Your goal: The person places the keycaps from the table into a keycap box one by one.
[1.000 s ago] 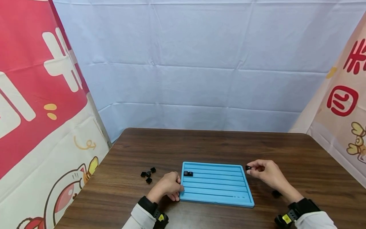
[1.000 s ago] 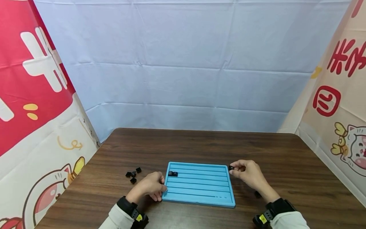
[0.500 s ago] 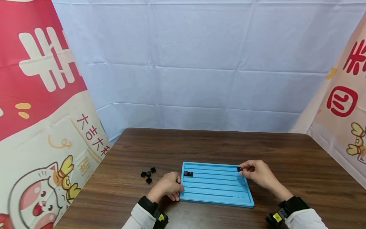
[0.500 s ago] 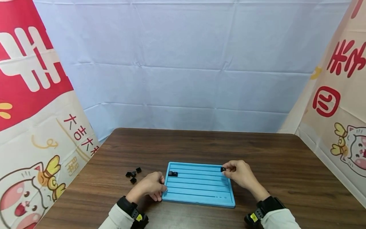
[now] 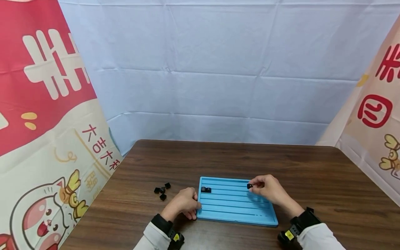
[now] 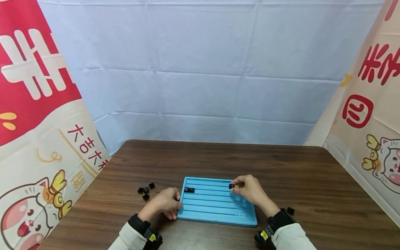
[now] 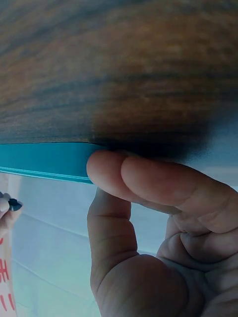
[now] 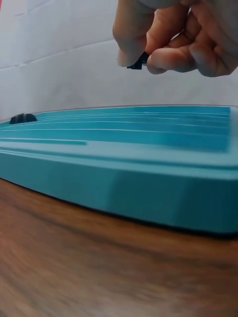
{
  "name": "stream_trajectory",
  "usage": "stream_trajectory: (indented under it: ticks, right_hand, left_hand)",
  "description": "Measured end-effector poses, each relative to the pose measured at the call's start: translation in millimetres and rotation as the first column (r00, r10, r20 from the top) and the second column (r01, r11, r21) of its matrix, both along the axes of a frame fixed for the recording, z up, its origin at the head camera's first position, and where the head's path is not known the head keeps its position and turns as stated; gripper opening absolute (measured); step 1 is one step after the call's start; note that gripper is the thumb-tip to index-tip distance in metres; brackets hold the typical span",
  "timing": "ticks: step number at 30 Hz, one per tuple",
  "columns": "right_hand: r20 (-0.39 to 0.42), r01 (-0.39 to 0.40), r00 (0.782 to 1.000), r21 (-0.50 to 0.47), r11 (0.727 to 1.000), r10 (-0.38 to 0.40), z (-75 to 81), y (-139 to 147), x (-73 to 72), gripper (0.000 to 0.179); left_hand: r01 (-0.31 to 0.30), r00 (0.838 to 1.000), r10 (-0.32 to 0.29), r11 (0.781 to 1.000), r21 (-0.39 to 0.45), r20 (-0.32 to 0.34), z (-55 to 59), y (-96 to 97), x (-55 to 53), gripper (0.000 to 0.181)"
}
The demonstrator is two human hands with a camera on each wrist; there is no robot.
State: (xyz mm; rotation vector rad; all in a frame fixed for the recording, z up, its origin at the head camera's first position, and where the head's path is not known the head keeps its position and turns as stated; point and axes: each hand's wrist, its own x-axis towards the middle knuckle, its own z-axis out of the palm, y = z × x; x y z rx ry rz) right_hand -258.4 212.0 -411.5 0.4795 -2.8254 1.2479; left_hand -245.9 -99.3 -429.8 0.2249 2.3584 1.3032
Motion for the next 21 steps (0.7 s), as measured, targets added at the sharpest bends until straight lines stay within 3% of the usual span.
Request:
stream_trajectory:
  ticks: [21]
  right_hand:
    - [0.01, -0.188, 0.982, 0.002, 0.982, 0.188, 2.9, -28, -9.5, 0.008]
  left_hand:
    - [-0.017, 1.0, 0.017, 1.0, 0.008, 0.005, 2.5, 2.4, 2.7, 0.017]
